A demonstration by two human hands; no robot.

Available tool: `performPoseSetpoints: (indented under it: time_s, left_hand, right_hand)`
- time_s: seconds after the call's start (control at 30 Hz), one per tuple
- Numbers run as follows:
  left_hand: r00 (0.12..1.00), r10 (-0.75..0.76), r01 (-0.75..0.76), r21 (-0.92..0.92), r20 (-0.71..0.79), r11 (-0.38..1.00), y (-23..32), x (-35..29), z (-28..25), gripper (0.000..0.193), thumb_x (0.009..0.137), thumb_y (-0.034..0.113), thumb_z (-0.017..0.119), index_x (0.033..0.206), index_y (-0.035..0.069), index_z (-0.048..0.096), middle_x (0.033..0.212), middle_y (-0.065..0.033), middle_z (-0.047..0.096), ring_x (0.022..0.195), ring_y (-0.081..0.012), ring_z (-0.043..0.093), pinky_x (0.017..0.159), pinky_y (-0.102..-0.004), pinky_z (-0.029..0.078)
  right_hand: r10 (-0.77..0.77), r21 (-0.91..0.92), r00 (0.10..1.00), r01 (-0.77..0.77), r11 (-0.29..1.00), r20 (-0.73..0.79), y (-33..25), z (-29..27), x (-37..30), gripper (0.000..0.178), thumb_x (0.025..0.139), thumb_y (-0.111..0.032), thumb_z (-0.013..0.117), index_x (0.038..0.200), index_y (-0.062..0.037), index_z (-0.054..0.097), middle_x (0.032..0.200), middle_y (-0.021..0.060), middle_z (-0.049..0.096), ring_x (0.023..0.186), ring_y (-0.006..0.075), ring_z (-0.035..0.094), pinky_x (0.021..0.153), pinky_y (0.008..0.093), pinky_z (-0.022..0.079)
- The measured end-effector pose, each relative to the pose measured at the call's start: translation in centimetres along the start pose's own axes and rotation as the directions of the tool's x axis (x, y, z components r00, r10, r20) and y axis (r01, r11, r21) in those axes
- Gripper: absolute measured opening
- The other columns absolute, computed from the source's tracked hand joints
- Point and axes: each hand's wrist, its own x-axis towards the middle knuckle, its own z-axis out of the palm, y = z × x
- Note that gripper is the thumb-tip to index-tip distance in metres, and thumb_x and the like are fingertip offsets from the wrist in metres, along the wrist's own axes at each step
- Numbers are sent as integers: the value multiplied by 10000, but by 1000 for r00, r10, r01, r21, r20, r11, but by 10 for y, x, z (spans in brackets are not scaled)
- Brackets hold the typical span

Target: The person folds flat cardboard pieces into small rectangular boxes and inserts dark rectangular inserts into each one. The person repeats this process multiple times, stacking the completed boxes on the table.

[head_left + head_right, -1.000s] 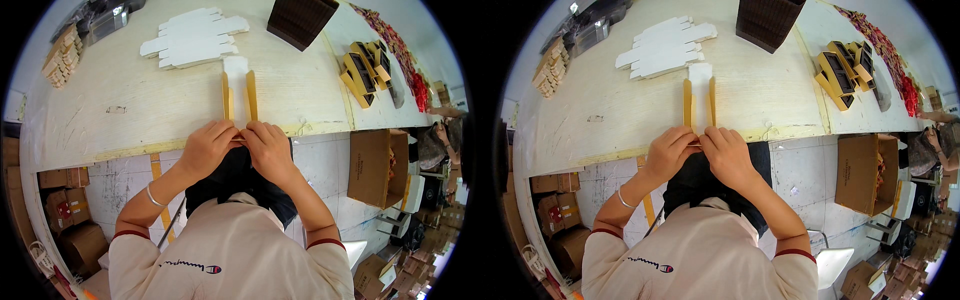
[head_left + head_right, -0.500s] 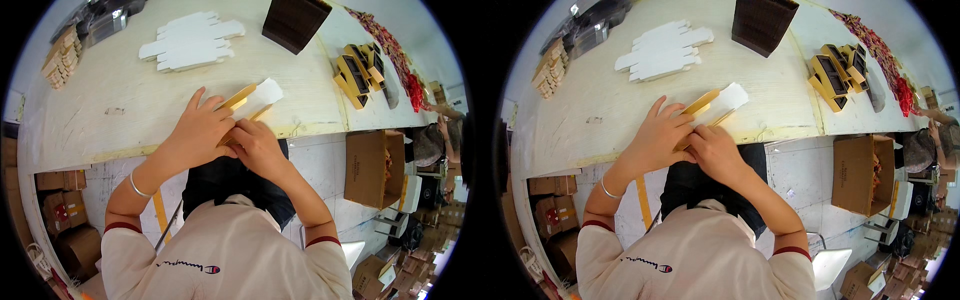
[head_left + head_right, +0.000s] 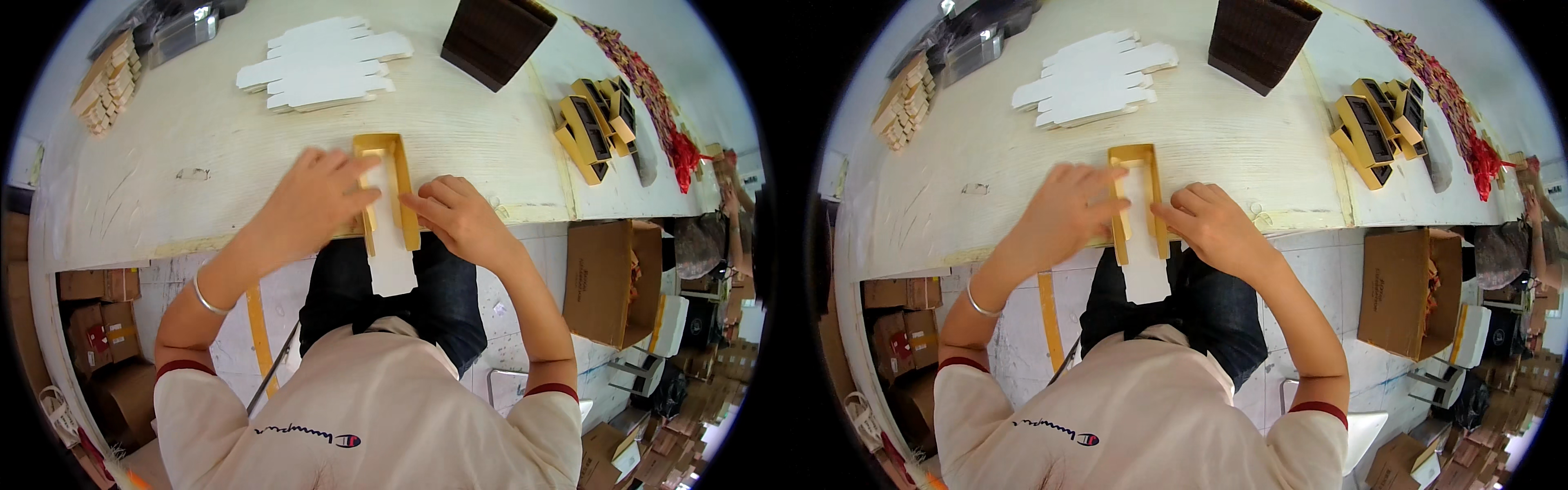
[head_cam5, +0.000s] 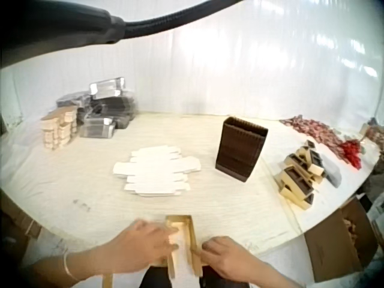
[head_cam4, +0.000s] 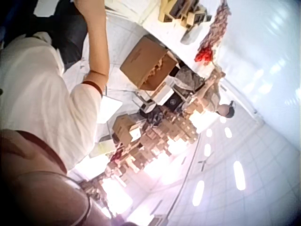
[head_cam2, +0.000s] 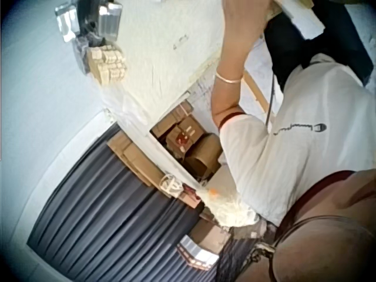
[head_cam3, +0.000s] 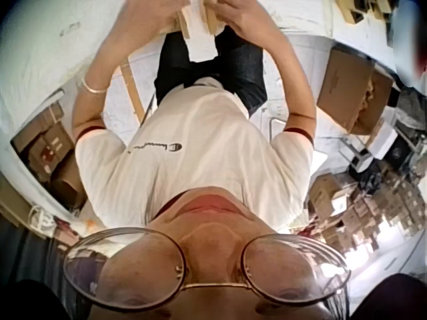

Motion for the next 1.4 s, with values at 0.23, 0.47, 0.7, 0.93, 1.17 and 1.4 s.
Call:
performPoseSetpoints:
  time_s: [0.23, 0.47, 0.7, 0.93, 1.17, 1.4]
  left_hand:
    - [999, 30, -33, -482, -13, 875, -4, -21, 24, 264, 629, 94, 765, 826, 69, 590, 1059, -43, 569, 919, -247, 523, 769, -331, 452]
    - [986, -157, 111, -500, -51, 859, 9, -7, 33, 266, 691, 197, 765, 866, 88, 597, 857, -25, 547, 835, -231, 530, 701, -332, 461]
    - [930, -342, 242, -472, -136, 848, 24, 8, 41, 212, 721, 122, 730, 895, 81, 615, 809, -44, 520, 783, -236, 520, 670, -344, 441]
    - [924, -378, 287, -536, -65, 794, 23, 6, 43, 72, 753, 117, 703, 792, 64, 673, 771, -48, 504, 693, -216, 549, 604, -335, 453]
    - [913, -403, 364, -588, 70, 722, 20, 5, 36, 141, 757, 95, 719, 871, 29, 670, 788, -53, 505, 719, -174, 588, 652, -285, 482]
    - [960, -280, 171, -820, 13, 547, -3, -3, 41, 332, 884, 123, 614, 1190, 49, 509, 1093, -100, 563, 812, -164, 562, 715, -279, 469]
  right_hand:
    - [-32, 167, 997, 21, 986, 64, -5, -7, 3, 350, 674, -143, 743, 1005, -87, 646, 913, 86, 543, 841, 276, 523, 755, 356, 432]
    - [120, 206, 991, -106, 973, -53, -8, 15, 15, 171, 674, -43, 700, 805, -61, 594, 823, 83, 482, 772, 273, 498, 704, 347, 404]
    - [154, 256, 983, -125, 959, -97, -7, 22, 16, 283, 701, -1, 651, 961, -30, 544, 909, 111, 536, 835, 294, 542, 728, 379, 429]
    - [-6, -64, 999, 9, 998, 51, -12, 3, 0, 476, 678, -23, 645, 1141, -23, 537, 1135, 142, 541, 992, 297, 549, 826, 381, 436]
    - [-72, 62, 997, 73, 995, -13, -8, 5, -6, 547, 657, 8, 660, 1192, -21, 548, 1276, 153, 496, 1059, 298, 537, 874, 379, 435]
    - [320, 641, 939, -167, 749, -128, -6, 32, 15, 255, 792, 47, 643, 1027, -37, 591, 982, 121, 561, 782, 255, 558, 689, 312, 478]
